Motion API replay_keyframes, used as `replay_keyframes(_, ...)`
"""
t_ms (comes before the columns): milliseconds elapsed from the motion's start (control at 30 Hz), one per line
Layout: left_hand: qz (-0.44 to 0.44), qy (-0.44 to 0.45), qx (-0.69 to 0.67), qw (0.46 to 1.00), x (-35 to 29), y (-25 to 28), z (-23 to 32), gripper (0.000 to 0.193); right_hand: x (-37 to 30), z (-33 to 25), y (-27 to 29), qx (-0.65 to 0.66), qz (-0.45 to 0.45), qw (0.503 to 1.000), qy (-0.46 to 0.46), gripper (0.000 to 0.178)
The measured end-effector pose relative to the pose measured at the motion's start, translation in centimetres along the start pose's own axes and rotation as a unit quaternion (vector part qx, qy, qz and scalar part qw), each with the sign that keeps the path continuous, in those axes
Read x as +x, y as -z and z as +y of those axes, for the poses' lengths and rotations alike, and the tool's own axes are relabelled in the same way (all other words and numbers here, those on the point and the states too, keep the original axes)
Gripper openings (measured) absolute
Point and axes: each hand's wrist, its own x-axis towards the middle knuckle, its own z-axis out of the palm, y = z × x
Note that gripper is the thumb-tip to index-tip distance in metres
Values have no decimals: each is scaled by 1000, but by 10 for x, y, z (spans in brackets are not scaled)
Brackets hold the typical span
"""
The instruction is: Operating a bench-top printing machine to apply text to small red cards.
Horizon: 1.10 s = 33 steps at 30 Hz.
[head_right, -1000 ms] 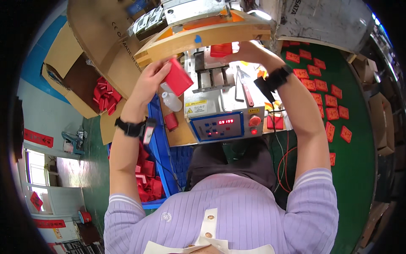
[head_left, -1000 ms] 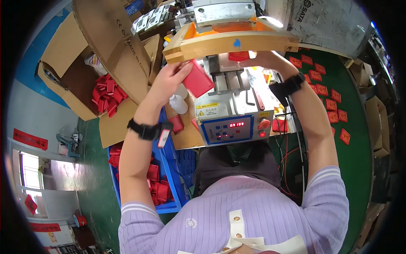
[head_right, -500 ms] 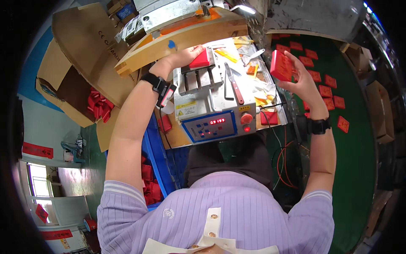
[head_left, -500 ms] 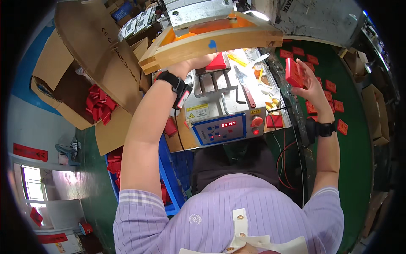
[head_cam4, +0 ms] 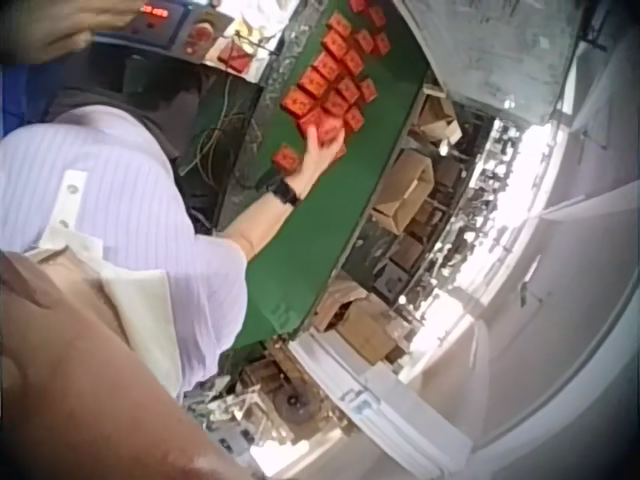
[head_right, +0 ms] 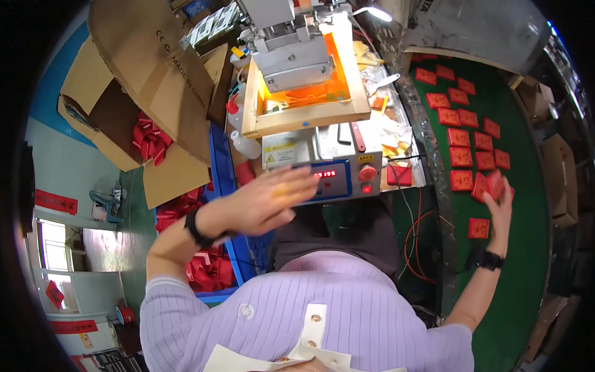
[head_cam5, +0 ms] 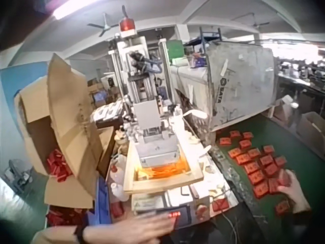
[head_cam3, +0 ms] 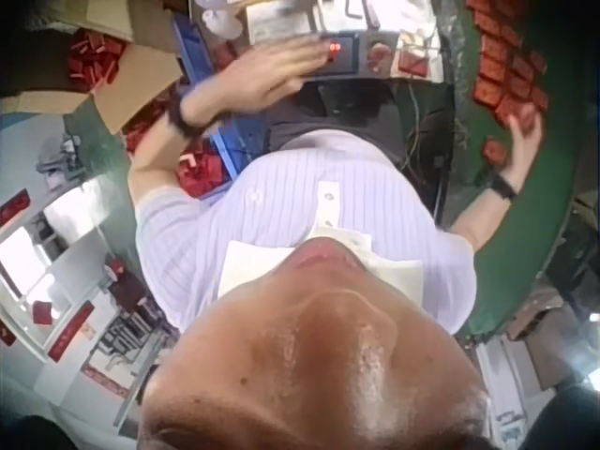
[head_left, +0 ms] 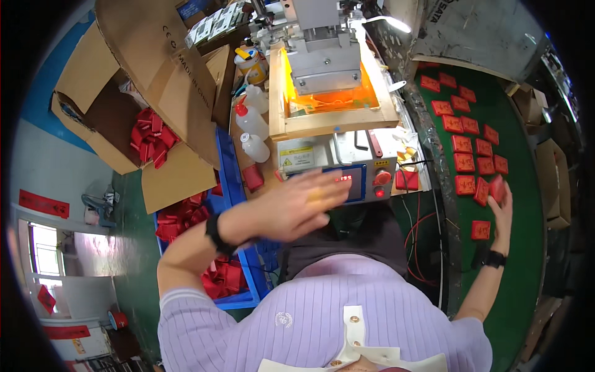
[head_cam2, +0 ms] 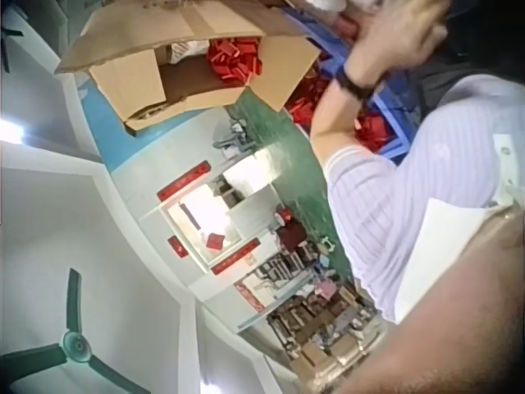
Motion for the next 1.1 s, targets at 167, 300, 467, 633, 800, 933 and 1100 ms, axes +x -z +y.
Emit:
replay_keyframes(167, 154, 195, -62, 967, -88, 51, 24, 47, -28, 116, 100, -155, 123, 976, -89, 69)
replay_keyframes(300, 273, 432, -30, 859, -153, 47, 16, 29, -52, 116, 101, -356, 125, 917, -129, 71)
replay_keyframes(467, 102, 626, -83, 769, -224, 0, 6, 24, -3, 140, 107, -401, 170, 882, -179, 85)
replay_keyframes(633, -187, 546, -34, 816, -291, -103, -10, 31, 89, 102, 88, -382, 13, 923, 54, 70)
replay_keyframes(800, -144, 477, -129, 857, -343, -173, -5, 31, 98, -34, -83, -149, -114, 972, 143, 48)
replay_keyframes(933, -168, 533, -112, 822, -334, -167, -16, 30, 95, -125, -170, -110, -205, 947, 221, 47)
replay_keyframes(1100, -144, 519, -5, 843, -327, -144, -28, 21, 122, -179, -253, -145, -296, 887, 324, 65)
